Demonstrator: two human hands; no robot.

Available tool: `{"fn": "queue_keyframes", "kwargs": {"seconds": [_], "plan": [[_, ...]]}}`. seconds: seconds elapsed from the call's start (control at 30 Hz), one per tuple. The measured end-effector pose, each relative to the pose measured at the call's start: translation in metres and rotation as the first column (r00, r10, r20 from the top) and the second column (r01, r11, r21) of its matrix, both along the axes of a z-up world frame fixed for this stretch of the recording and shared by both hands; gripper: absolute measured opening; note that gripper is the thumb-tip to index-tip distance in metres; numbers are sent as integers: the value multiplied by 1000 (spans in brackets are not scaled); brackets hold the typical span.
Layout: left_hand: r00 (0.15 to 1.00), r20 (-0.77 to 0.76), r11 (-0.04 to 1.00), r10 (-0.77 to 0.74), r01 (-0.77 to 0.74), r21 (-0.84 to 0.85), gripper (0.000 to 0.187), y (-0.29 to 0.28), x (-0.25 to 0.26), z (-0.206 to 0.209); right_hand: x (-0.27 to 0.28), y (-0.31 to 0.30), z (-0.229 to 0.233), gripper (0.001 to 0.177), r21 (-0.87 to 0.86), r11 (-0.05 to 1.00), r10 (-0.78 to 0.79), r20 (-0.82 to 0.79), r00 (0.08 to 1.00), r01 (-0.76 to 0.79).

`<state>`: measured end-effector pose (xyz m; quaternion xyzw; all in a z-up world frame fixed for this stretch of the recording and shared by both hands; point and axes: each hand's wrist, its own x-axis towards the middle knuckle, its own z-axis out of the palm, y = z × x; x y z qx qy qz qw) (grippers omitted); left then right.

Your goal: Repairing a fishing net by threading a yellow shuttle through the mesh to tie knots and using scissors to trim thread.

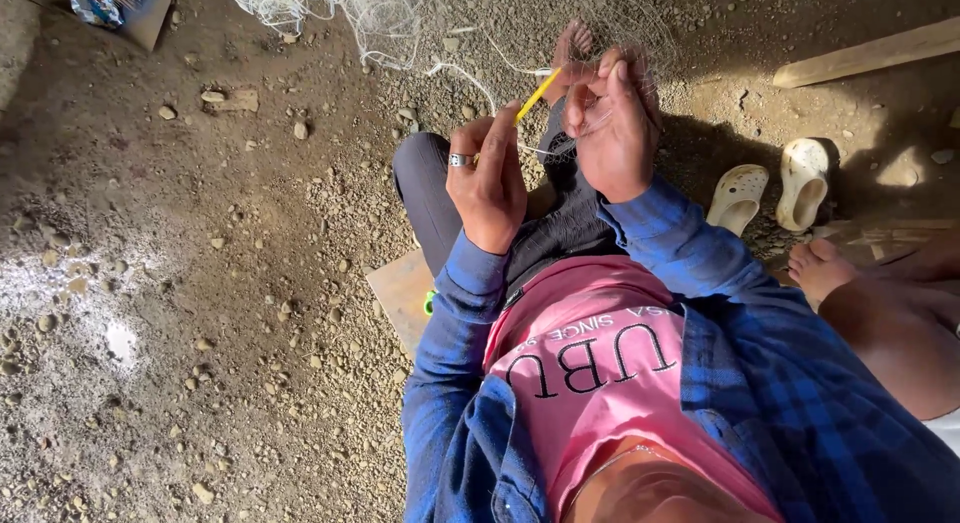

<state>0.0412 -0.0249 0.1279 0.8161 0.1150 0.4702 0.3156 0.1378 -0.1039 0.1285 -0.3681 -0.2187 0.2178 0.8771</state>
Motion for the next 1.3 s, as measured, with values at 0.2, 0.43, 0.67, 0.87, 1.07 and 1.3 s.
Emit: {"fn": "queue_keyframes", "kwargs": {"seconds": [0.2,0.43,0.67,0.87,1.07,1.3], "plan": [[995,94,991,36,-47,123,25,-4,3,0,-2,-1,0,14,-17,1000,-1,0,1000,1],[998,56,984,-30,19,176,33,-2,17,10,-9,6,5,15,70,996,60,30,998,-62],[979,96,855,181,-204,476,21,-20,32,22,11,9,-36,14,226,961,191,-135,972,-158],[993,85,796,-86,17,604,12,-58,18,51,31,9,-49,9,167,963,188,154,970,-214],[978,91,823,-187,105,559,13,-70,17,48,18,4,-27,8,94,987,131,1,991,-130],[964,112,820,-241,141,554,12,-76,18,43,24,2,-26,11,113,956,275,-22,961,-271]]}}
